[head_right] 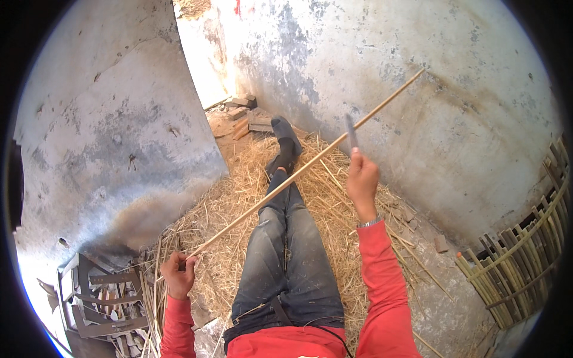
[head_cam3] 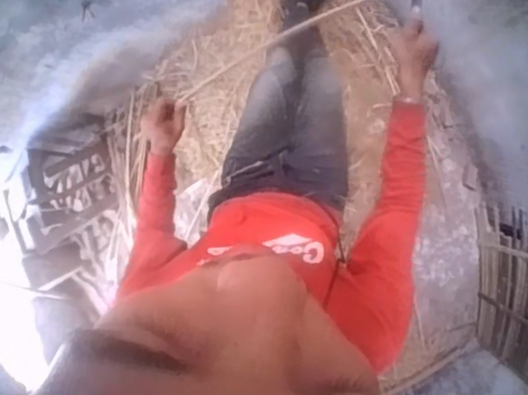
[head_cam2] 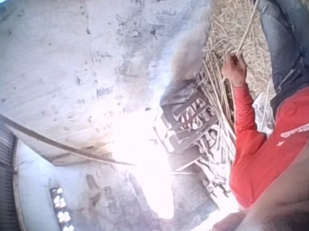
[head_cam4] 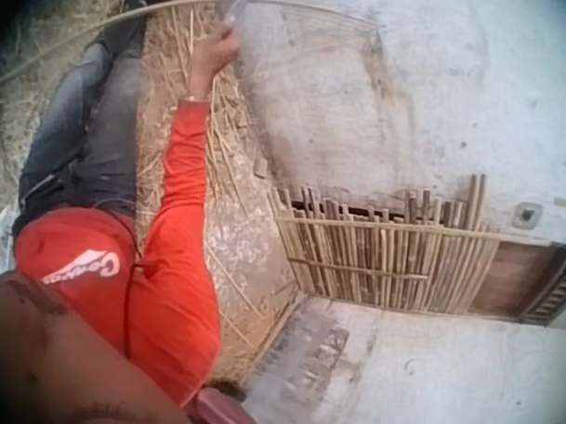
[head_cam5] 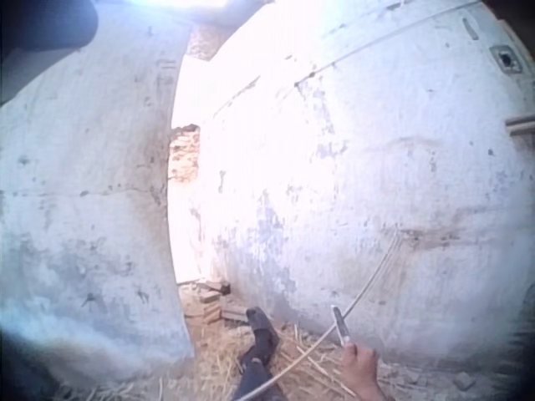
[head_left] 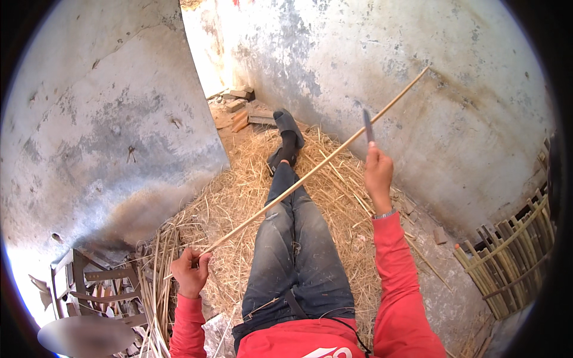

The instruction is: The person repeatedly shaves thin layers off a long wooden strip using a small knife, turning and repositioning the strip by hand as they work on different sections.

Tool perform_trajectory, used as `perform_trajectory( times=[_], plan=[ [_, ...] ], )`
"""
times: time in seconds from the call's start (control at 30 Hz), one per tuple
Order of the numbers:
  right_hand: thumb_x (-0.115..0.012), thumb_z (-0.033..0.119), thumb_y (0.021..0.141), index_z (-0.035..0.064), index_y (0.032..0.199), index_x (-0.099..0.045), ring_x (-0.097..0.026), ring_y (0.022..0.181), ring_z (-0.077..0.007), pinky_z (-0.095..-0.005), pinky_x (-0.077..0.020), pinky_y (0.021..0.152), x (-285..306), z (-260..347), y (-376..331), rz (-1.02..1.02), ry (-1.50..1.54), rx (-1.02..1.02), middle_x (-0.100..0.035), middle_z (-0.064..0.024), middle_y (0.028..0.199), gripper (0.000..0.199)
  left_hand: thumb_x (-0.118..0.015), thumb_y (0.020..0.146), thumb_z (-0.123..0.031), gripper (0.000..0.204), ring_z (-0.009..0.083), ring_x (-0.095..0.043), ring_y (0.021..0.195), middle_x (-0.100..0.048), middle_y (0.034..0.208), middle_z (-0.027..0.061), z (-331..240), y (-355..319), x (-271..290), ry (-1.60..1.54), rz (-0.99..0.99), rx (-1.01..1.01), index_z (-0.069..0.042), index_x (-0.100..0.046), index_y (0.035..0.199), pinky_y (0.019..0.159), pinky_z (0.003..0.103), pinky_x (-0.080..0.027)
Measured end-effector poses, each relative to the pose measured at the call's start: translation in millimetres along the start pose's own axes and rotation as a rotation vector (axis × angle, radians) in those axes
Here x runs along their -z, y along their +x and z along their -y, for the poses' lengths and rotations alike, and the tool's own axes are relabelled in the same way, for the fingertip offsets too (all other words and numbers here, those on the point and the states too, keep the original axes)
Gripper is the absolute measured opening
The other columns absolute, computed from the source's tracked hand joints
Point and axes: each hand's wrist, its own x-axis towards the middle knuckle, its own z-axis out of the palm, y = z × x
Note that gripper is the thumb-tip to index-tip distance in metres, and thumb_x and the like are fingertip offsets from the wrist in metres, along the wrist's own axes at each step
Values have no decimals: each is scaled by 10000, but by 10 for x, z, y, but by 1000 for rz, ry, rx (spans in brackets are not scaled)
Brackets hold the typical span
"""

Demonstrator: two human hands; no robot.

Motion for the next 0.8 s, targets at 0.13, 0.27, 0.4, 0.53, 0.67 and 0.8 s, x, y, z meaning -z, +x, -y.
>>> perform_trajectory(
  times=[0.13,0.27,0.4,0.53,0.67,0.8],
  plan=[
    [-526,355,1070,-16,761,-631,-422,504,-135,-395,-345,493,-117,152,-549,334,-59,227,-428,-100,525,494,-880,819,-198,308,150,-575,454,-616,574,56,54,-36,1,15,-24,34,-66,-610,749,467,269,-416],
    [-513,373,1075,-11,780,-653,-437,500,-166,-402,-355,494,35,-78,-302,298,-36,154,-454,-132,533,504,-884,813,-196,311,146,-572,455,-618,571,52,96,-86,-52,-21,1,36,-68,-608,746,467,268,-417],
    [-510,381,1075,-3,775,-651,-446,503,-168,-413,-349,487,127,64,-153,143,16,-17,-450,-136,538,507,-888,808,-210,309,150,-571,455,-623,575,39,-71,-13,-69,-46,-13,7,-80,-615,745,463,268,-407],
    [-517,364,1076,-11,745,-604,-427,501,-163,-413,-327,478,-202,468,-818,496,-27,328,-432,-113,533,509,-889,806,-224,307,150,-570,456,-607,570,31,-211,73,-113,37,-55,12,-89,-621,740,464,269,-405],
    [-543,324,1065,-20,777,-621,-451,494,-224,-428,-339,485,-135,374,-376,255,4,144,-488,-153,560,455,-888,810,-240,313,156,-566,451,-611,568,41,-266,86,-196,24,-20,-3,-91,-623,731,461,277,-395],
    [-563,324,1055,-24,786,-627,-478,506,-192,-426,-351,487,-235,442,-617,320,-51,238,-479,-146,563,444,-865,841,-179,306,95,-551,474,-629,570,54,-327,101,-276,-50,-40,49,-54,-603,745,487,247,-407]
  ],
)
